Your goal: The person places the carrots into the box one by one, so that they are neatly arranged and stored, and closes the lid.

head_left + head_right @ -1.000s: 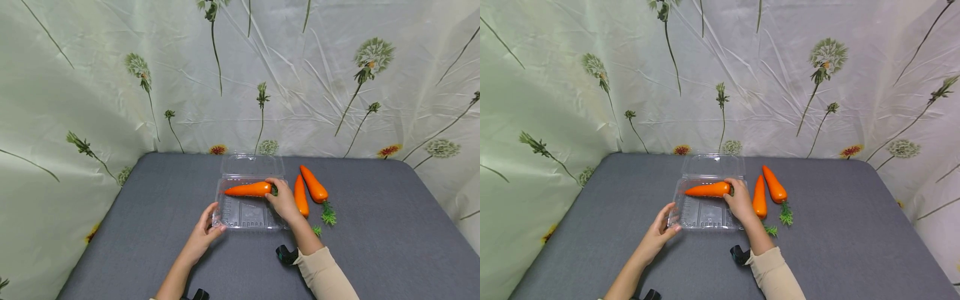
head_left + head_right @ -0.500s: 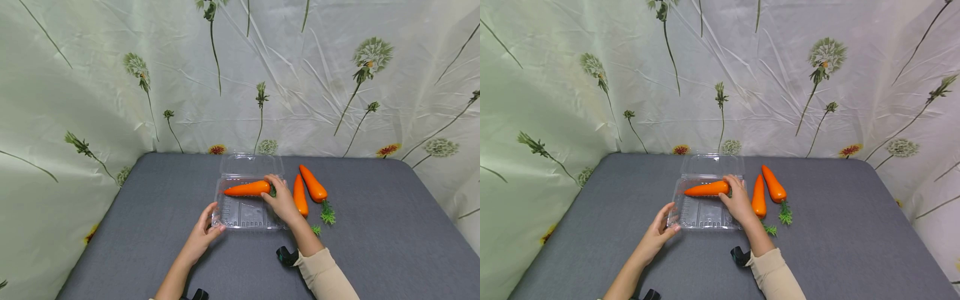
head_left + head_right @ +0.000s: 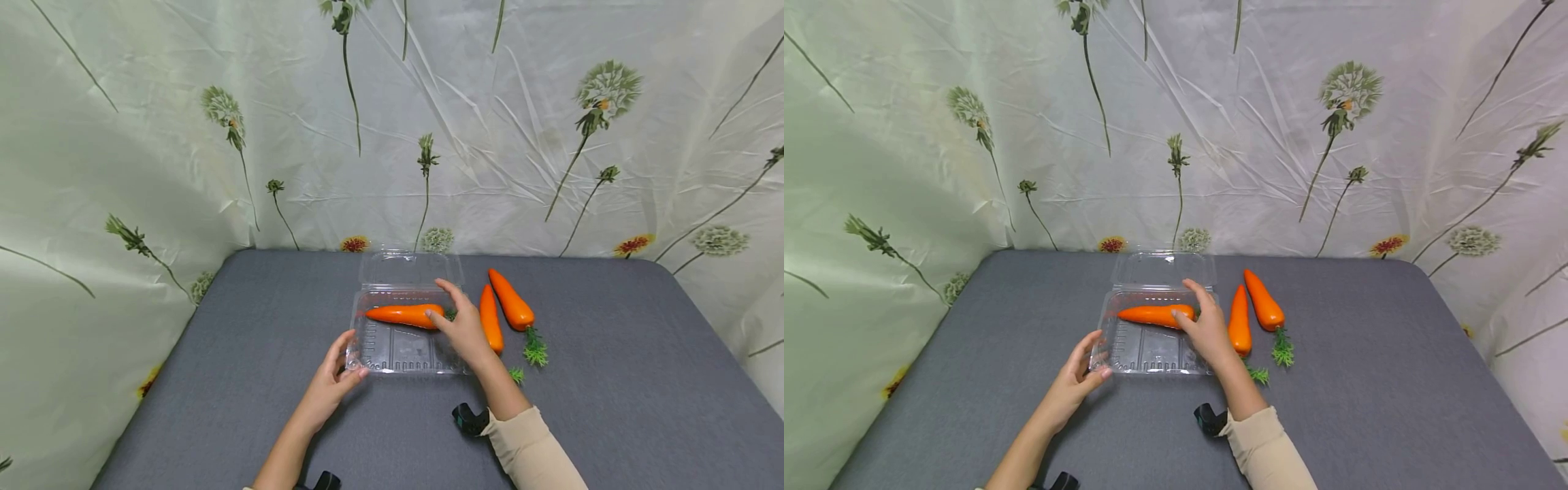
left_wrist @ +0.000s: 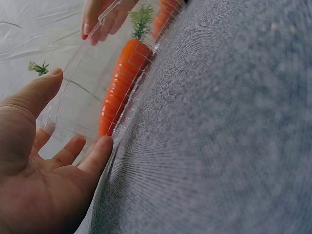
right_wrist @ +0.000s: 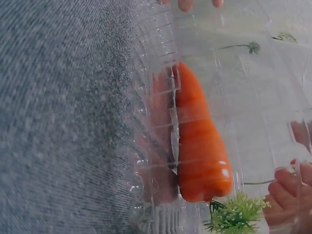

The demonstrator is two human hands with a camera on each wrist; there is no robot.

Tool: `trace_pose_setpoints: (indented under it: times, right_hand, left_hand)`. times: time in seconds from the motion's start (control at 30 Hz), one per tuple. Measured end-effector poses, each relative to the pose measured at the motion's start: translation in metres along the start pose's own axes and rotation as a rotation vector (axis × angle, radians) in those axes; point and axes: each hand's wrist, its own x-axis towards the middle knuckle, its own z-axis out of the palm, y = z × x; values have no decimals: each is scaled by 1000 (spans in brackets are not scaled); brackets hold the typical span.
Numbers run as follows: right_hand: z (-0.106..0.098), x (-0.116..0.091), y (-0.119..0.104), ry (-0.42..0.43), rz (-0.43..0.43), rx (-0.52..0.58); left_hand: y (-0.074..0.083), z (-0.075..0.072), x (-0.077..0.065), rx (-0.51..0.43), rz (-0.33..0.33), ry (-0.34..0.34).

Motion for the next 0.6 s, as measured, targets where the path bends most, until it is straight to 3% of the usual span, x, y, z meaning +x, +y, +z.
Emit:
trace_pose_setpoints:
  times: [0.3,0.47,0.6]
  right_hand:
    - [-11,-11,-34,92,-126,98]
    - [-20,-14,-35,144,-138,93]
    - [-27,-14,-13,188,-141,69]
  left_hand:
    - [-1,0,0,-1,2,5]
    - [3,0,0,-2,2,-1]
    - [7,1,-1,-10,5,-12]
